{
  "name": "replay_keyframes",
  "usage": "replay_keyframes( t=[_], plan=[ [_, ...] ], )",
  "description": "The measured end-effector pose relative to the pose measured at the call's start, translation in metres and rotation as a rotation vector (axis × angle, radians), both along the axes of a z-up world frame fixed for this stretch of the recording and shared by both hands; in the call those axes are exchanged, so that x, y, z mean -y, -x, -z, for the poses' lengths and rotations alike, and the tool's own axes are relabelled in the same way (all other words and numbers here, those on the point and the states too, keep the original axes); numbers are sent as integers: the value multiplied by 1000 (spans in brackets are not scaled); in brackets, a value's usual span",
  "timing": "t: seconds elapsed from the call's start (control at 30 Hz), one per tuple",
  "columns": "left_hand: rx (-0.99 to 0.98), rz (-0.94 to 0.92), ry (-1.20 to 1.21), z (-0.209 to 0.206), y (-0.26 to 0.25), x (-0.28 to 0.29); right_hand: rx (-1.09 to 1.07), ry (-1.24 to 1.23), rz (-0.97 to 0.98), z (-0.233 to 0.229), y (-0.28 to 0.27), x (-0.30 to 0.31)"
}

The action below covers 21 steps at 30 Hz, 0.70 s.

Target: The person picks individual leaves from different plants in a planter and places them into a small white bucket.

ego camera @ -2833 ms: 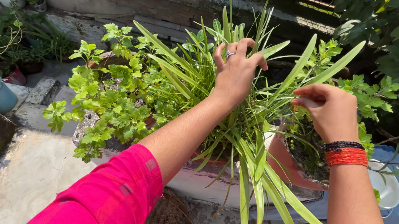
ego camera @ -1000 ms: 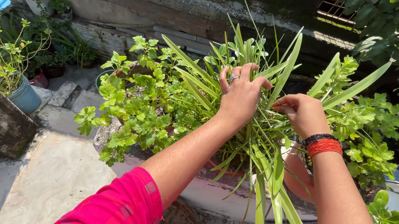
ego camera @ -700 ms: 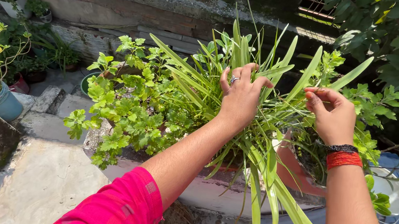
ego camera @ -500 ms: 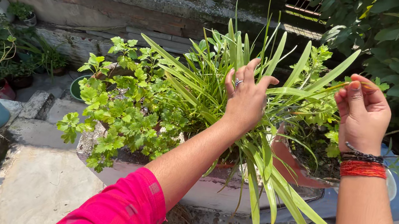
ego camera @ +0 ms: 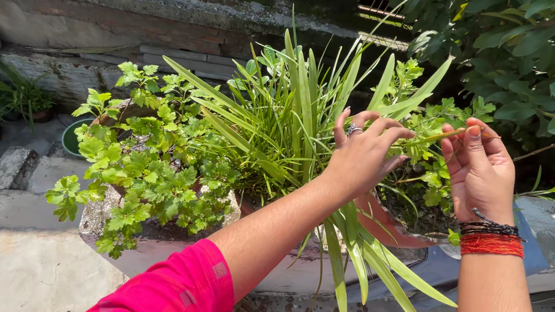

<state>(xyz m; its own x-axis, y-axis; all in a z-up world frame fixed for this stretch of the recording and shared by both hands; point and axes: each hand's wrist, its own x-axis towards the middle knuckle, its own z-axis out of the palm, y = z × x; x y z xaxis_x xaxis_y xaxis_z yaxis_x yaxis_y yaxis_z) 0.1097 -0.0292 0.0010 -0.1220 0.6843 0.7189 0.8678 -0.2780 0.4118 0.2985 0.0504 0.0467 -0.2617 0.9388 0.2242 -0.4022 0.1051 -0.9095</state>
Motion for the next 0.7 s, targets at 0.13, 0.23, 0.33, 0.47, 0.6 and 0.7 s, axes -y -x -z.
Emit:
replay_keyframes(
  t=[0.13,0.23,0.33,0.47,0.6,0.7],
  plan=[
    [69,106,78,-2,-3,-6,-2,46,-27,0,-7,2],
    [75,149,111,-2,-1,-4,7,65,-34,5,-12,1],
    [118,159,125,-5,6,2,97,103,-58,10,-13,6],
    [119,99,96,-8,19,6,393,90,-119,13,-4,15],
    [122,-21,93,-6,31,5,668,-3,-173,18,9,10],
    [186,-159,90,-14,70,4,955,-104,-208,31,12,1]
  ],
)
